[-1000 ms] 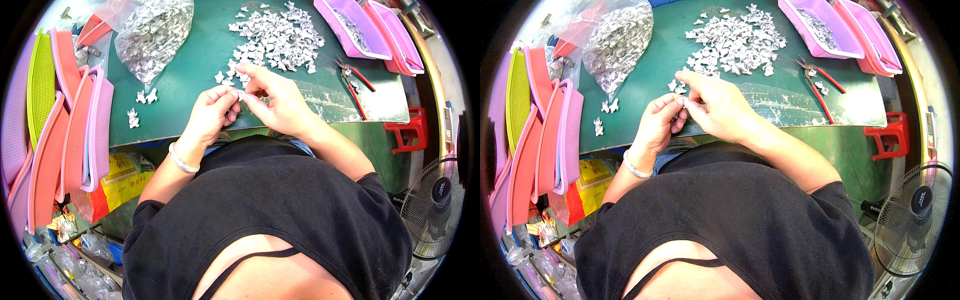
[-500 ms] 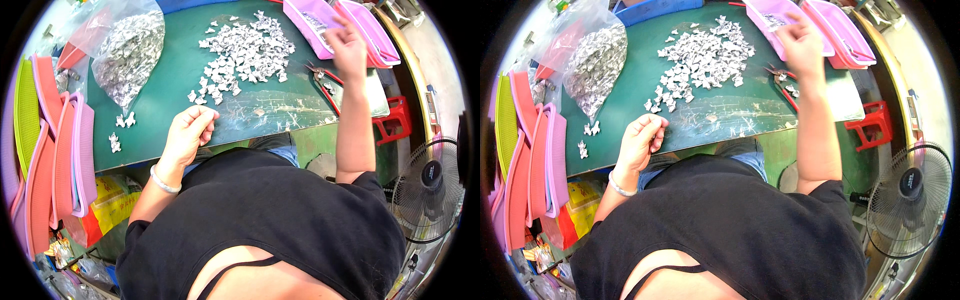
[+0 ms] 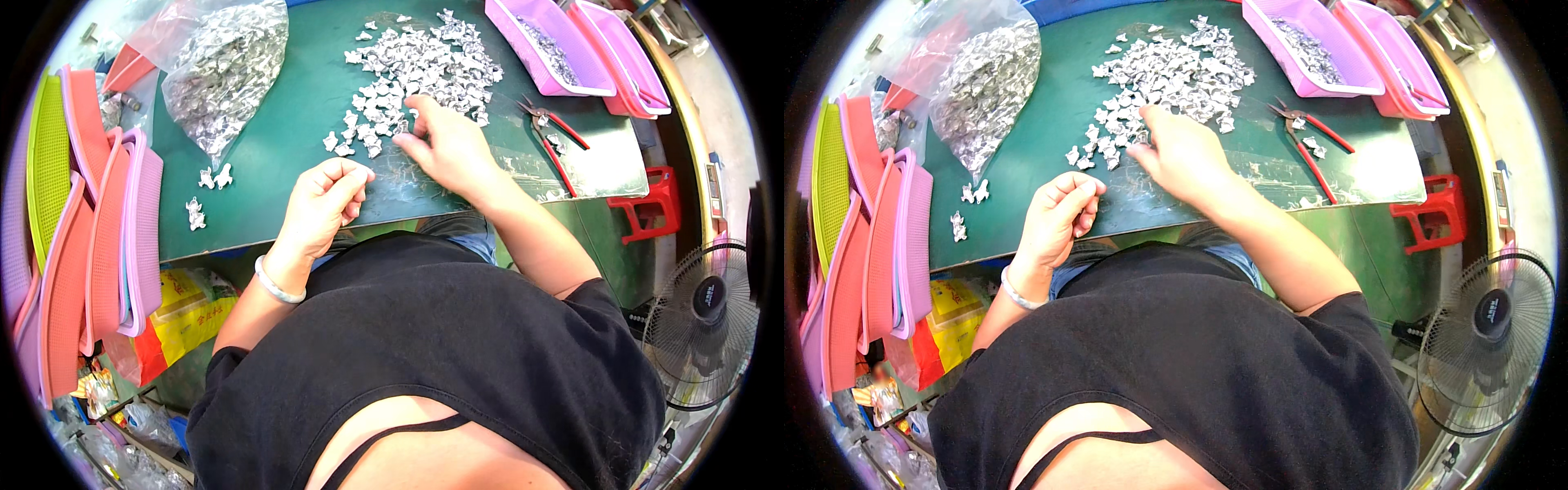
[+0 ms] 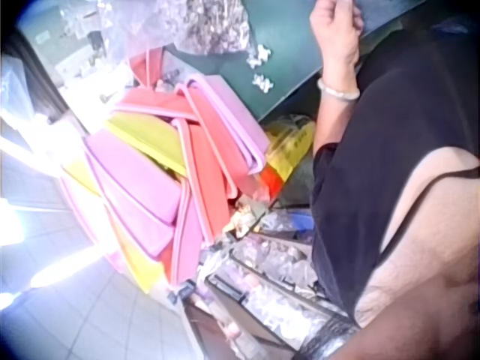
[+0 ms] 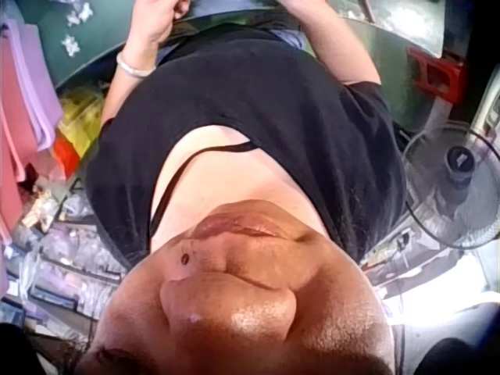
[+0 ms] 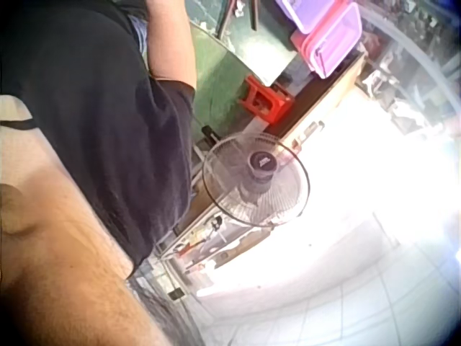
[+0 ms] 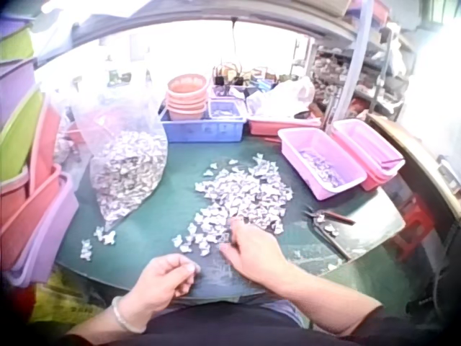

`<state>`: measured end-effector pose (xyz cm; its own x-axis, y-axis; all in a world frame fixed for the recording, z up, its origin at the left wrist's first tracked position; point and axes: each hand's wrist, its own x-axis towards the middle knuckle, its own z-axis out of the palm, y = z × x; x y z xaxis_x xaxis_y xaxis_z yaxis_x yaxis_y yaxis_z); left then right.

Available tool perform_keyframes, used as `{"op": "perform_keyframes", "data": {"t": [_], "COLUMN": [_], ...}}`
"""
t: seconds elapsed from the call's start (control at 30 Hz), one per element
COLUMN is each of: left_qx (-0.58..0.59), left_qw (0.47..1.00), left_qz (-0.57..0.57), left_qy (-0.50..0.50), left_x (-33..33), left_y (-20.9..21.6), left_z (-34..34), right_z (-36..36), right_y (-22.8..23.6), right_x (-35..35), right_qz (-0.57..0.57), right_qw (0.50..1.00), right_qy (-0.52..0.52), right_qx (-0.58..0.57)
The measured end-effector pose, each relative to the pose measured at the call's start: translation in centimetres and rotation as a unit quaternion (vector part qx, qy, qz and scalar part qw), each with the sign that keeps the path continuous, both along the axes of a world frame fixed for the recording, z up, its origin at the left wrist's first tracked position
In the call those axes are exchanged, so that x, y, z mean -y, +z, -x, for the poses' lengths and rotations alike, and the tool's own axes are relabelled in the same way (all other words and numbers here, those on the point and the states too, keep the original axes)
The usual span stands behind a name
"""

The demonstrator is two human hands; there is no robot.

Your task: The person repeatedly picks small silver metal pieces from a green table and joins them by hand. The person handles the pieces one at a time, connecting them and placing the assembled units back on the table. No tools are used; the work is performed entirely by hand.

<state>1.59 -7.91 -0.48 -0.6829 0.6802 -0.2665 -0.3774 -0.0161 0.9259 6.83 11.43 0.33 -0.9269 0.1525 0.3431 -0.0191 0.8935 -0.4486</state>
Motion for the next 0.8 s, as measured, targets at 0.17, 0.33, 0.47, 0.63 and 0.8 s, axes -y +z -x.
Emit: {"op": "perform_keyframes", "data": {"t": [0.17,0.33,0.47,0.63,0.8], "left_qx": [-0.003,-0.003,0.008,0.005,0.013], "left_qw": [1.0,1.0,1.0,1.0,1.0], "left_qz": [-0.005,0.007,0.026,0.022,0.013], "left_qy": [-0.004,-0.003,0.002,0.012,0.019], "left_x": [-0.1,-0.1,-0.6,-0.9,-0.7], "left_y": [0.0,0.0,0.6,0.6,0.4], "left_z": [0.0,0.0,0.1,0.1,0.3], "right_z": [0.6,-0.1,-0.9,-1.1,-1.0], "right_y": [-1.2,-0.6,0.3,0.7,0.6], "right_x": [0.6,0.3,1.1,2.3,2.8], "right_qz": [-0.042,0.09,0.17,0.143,0.156], "right_qw": [0.999,0.994,0.979,0.971,0.966], "right_qy": [-0.01,0.049,0.105,0.178,0.187], "right_qx": [-0.021,-0.036,-0.044,-0.074,-0.089]}}
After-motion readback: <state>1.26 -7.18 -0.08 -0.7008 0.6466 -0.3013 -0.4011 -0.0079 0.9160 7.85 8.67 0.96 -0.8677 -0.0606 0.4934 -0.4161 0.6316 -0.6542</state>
